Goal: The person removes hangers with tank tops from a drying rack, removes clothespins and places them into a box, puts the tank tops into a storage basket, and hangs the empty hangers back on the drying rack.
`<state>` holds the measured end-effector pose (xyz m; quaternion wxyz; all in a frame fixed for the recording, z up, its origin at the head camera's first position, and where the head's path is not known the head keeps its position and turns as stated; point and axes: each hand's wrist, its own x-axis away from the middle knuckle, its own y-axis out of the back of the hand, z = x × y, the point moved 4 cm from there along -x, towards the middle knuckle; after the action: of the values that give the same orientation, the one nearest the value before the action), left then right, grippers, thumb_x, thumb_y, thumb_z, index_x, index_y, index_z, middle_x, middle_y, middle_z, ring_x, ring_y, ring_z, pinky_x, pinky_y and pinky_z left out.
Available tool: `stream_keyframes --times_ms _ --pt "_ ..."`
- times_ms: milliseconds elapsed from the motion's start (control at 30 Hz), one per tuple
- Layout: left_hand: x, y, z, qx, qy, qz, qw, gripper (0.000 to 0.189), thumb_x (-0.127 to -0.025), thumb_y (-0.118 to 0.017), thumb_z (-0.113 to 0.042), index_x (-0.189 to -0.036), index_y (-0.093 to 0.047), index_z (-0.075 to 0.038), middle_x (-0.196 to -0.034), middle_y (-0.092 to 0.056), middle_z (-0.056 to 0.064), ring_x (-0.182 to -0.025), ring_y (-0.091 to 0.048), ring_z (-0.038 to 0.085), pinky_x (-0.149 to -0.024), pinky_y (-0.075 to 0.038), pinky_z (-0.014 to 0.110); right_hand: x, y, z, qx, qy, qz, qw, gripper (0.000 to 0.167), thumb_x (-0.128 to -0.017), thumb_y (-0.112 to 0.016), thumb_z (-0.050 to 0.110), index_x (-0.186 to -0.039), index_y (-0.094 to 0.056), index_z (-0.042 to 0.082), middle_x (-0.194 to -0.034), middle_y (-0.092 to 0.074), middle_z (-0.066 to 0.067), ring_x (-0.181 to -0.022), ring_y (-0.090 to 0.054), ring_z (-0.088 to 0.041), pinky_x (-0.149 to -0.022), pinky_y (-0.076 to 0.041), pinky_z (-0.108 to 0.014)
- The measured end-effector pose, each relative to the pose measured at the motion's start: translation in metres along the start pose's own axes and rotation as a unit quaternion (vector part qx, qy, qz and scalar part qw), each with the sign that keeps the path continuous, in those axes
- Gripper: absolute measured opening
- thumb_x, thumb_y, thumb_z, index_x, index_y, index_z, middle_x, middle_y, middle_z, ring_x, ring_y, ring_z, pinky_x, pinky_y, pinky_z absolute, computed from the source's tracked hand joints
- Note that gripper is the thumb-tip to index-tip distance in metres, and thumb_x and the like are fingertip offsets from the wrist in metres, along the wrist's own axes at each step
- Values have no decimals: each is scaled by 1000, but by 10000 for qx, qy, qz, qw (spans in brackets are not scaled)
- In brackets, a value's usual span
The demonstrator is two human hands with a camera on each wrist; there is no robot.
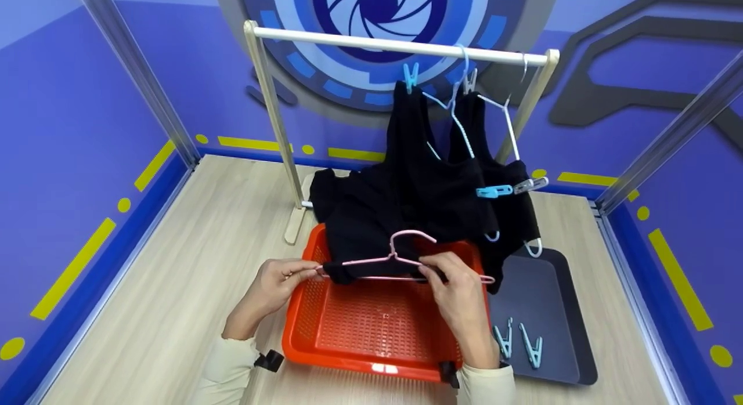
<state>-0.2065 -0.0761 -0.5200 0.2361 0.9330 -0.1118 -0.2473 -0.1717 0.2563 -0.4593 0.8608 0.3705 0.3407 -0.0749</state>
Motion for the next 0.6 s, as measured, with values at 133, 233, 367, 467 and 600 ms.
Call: stream_keyframes --times_ms 133,233,367,467,600 --pt "0 0 0 128 54 21 9999 17 -100 -75 -14 -111 -83 -5 -97 -81 0 -89 -78 13 -84 -61 34 0 0 3 22 222 -148 9996 30 -78 -88 -12 -96 -82 11 -95 -77 2 -83 -73 -20 -81 -47 -8" --pt "0 1 0 190 77 19 9998 16 -100 -75 -13 -111 -84 -6 -98 -81 1 -90 -77 12 -85 -61 33 0 0 5 12 253 -180 9995 29 -79 -87 -12 -95 -81 11 -94 -76 2 -84 -72 -20 -85 -46 -8" --pt "1 1 -1 170 -12 -2 9999 16 -99 -75 -12 -112 -83 -6 -104 -81 3 -94 -76 14 -85 -61 32 0 1 7 7 229 -146 9996 26 -81 -85 -13 -94 -79 9 -93 -75 1 -84 -70 -17 -85 -46 -8" --pt "2 3 -3 303 -30 13 9995 19 -100 -76 -12 -116 -82 -4 -110 -80 5 -98 -76 16 -84 -61 33 0 1 8 -15 196 -98 9998 26 -81 -84 -14 -93 -78 8 -92 -74 1 -84 -69 -14 -85 -47 -8" --pt "2 8 -7 232 -39 -196 9995 25 -99 -78 -15 -122 -80 -6 -118 -77 6 -107 -74 19 -87 -62 38 0 -1 10 -31 156 -52 9999 24 -83 -83 -13 -94 -78 8 -92 -74 1 -85 -68 -13 -86 -47 -10"
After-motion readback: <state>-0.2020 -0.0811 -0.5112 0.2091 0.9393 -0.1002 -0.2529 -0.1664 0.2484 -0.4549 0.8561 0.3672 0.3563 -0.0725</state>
